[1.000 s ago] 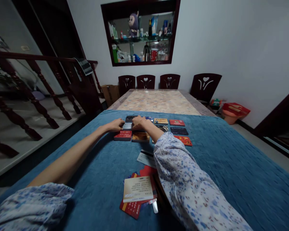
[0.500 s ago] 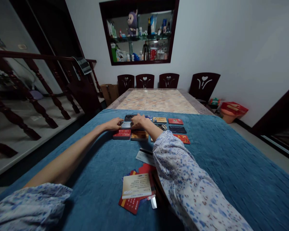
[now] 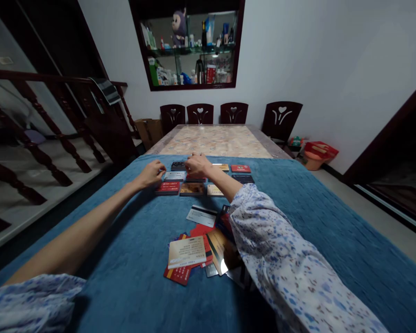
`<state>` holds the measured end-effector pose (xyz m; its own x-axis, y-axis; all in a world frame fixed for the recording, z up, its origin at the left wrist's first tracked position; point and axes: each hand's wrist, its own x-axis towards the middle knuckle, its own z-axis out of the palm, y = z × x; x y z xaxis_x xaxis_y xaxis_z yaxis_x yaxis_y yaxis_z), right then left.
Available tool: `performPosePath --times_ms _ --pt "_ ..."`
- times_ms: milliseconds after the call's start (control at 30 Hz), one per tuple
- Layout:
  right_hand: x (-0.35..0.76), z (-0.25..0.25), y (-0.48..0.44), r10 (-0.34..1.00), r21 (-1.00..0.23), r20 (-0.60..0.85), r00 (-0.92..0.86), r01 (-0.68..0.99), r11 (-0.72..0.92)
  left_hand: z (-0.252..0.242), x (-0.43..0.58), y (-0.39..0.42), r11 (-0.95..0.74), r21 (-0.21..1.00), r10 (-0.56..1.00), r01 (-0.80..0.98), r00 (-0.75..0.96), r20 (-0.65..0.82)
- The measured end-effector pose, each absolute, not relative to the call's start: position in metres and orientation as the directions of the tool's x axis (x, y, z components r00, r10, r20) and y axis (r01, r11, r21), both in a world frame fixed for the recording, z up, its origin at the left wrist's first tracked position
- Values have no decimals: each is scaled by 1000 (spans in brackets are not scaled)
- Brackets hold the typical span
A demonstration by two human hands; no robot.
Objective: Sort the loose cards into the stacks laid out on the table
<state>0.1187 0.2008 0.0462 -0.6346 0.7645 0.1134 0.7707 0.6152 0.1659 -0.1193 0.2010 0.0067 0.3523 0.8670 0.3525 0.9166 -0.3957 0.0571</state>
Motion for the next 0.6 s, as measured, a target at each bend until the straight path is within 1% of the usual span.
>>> performPosePath --times_ms 167,300,433,600 --pt "133 47 187 753 163 195 -629 777 608 11 -103 183 -443 68 831 894 381 406" --pt "146 49 172 734 173 194 -651 759 628 10 -86 165 -472 72 817 879 405 411" --pt "159 47 156 737 168 189 -649 761 627 8 -71 145 -500 58 811 864 443 382" --pt "182 36 136 740 163 219 -636 771 615 1 -53 124 -538 88 792 838 468 393"
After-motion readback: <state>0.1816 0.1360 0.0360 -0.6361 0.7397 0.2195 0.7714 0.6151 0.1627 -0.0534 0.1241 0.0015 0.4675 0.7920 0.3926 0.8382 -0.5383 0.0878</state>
